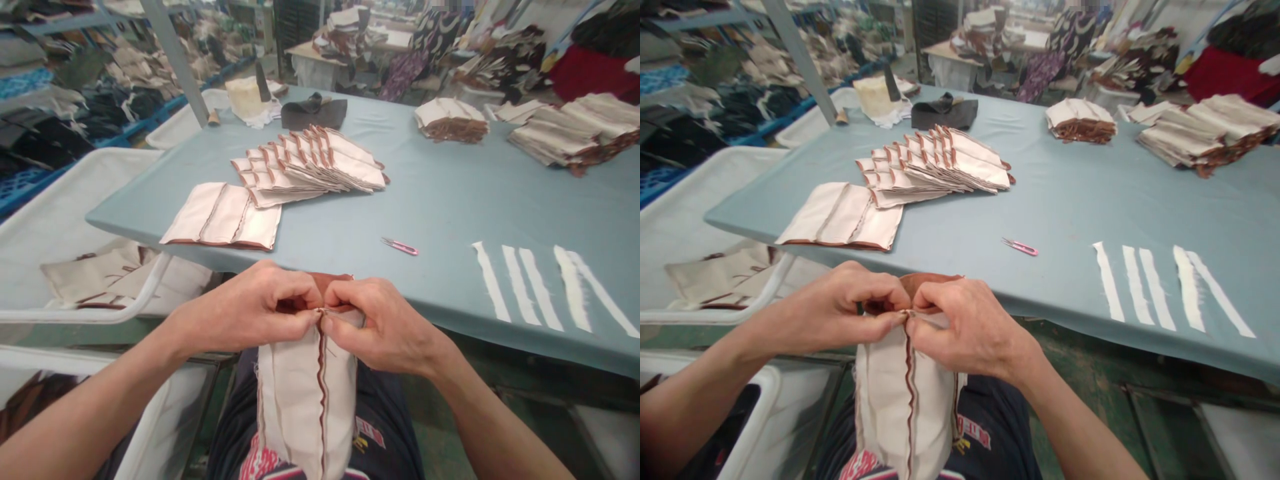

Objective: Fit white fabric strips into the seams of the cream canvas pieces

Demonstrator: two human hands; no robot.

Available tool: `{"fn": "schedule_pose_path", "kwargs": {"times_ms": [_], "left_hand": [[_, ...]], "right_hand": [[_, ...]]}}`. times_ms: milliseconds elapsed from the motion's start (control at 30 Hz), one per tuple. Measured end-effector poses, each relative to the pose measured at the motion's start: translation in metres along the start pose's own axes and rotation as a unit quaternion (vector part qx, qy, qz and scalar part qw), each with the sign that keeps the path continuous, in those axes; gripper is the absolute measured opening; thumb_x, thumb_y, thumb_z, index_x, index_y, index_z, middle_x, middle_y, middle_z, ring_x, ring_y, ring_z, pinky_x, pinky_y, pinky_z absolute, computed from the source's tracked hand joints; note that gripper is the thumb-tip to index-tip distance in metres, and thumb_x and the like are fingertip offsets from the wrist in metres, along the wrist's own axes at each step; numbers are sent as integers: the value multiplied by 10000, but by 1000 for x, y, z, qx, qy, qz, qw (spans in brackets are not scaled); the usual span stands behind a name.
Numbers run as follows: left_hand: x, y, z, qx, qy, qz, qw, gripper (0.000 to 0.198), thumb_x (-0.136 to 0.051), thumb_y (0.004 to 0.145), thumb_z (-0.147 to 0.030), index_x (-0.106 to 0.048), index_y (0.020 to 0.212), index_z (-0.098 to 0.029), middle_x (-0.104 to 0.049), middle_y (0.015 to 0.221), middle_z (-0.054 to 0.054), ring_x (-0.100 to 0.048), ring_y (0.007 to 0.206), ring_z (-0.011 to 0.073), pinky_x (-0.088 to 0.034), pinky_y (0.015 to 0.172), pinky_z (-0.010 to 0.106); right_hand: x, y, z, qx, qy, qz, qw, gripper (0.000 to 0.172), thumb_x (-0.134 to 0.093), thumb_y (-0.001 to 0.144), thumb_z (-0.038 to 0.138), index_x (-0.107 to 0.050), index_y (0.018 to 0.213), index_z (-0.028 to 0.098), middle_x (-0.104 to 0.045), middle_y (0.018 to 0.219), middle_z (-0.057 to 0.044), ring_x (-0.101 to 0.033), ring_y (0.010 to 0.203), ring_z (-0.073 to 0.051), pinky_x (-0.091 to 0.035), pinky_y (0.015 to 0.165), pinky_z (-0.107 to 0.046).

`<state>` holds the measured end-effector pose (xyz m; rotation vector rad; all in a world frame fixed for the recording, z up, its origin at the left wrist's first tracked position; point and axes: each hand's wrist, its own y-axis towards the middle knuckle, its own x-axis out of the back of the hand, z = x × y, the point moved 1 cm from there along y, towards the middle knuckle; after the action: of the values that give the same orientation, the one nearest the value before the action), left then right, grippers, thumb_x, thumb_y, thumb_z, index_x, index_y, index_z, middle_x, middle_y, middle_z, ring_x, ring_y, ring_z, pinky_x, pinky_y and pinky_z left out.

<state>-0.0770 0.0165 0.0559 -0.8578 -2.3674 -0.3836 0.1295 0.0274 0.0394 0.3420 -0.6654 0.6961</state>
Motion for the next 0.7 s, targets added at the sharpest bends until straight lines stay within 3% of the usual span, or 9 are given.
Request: {"fn": "schedule_pose_path", "kwargs": {"times_ms": [200, 367, 467, 567, 700], "left_hand": [[7, -3, 2, 41, -3, 58, 997, 268, -577, 1009, -289, -738, 867, -129, -645, 663, -28, -537, 571, 82, -351, 531, 175], [4, 6, -5, 48, 32, 59, 997, 132, -583, 873, -104, -685, 802, -148, -503, 581, -84, -429, 504, 55, -291, 490, 174], [1, 14, -12, 38, 86, 60, 994, 137, -579, 776, -41, -619, 735, -165, -446, 554, -97, -396, 482, 53, -254, 482, 197], [-5, 17, -15, -6, 150, 35, 988, 147, -563, 797, -38, -590, 738, -170, -477, 572, -86, -423, 496, 64, -266, 516, 225], [-18, 12, -9, -81, 217, -39, 972, 191, -501, 903, -58, -532, 760, -182, -549, 649, -51, -450, 528, 89, -289, 526, 248]], "right_hand": [[-1, -4, -4, -8, -6, 18, 1000, 116, -626, 914, 214, -661, 808, 185, -703, 762, -2, -577, 669, -138, -349, 669, -270], [2, -4, -3, -20, -48, 42, 998, 142, -637, 922, 208, -662, 786, 178, -719, 751, -12, -575, 649, -143, -328, 650, -279], [5, -2, -2, -19, -63, 53, 996, 118, -603, 906, 171, -689, 827, 181, -782, 872, -48, -656, 757, -185, -335, 676, -297], [4, 0, -2, -40, -73, 46, 995, 135, -593, 867, 161, -721, 899, 189, -807, 923, -63, -695, 802, -219, -336, 677, -309], [-4, -2, -4, -75, -84, 25, 993, 128, -587, 849, 171, -692, 923, 179, -795, 932, -77, -686, 804, -219, -348, 668, -302]]}}
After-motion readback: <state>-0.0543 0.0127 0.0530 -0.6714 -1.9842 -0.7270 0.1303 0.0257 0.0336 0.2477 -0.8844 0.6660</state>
